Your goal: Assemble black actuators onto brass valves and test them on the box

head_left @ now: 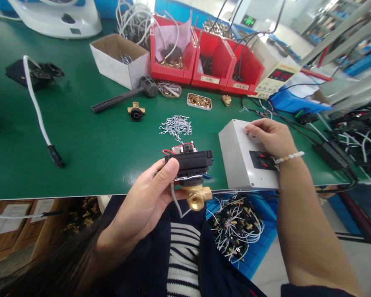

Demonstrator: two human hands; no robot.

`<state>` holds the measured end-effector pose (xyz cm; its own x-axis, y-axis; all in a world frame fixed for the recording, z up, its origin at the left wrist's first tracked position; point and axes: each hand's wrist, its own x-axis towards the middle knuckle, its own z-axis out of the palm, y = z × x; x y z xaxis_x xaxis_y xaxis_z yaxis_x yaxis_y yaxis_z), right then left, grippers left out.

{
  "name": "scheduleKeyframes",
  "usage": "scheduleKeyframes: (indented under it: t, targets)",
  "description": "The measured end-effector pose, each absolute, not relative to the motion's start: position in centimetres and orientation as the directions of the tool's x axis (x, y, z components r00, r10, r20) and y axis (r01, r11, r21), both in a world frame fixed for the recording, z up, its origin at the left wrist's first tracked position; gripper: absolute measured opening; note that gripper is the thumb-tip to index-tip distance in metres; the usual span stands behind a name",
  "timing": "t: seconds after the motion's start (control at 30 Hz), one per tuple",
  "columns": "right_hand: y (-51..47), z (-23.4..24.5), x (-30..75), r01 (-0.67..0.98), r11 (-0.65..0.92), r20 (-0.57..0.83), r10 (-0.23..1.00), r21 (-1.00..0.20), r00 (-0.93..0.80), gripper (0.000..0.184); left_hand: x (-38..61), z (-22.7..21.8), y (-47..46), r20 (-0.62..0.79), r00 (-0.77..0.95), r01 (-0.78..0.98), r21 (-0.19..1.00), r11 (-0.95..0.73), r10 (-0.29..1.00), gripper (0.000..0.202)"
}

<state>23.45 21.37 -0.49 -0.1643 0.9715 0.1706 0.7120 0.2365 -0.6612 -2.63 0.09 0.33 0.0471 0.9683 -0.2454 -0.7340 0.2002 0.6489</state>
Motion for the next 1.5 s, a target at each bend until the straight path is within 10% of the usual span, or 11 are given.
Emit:
scheduleKeyframes:
  t: [0.63, 1.5]
  targets:
    - [21.0, -0.1, 22.8, 0.714, 0.147, 0.122, 0.989, -0.684, -0.087, 0.009, -2.7, 0.5, 0.1, -0.258, -0.047, -0.735, 0.663, 0.142, 0.965, 0.032]
    - [21.2, -0.2, 22.9, 0.688, 0.133, 0.115, 0.991, -0.714, -0.072, 0.01, -3.0, 1.4, 0.7, -0.318, 0.288, -0.906, 0.215, 0.365, 0.903, 0.034]
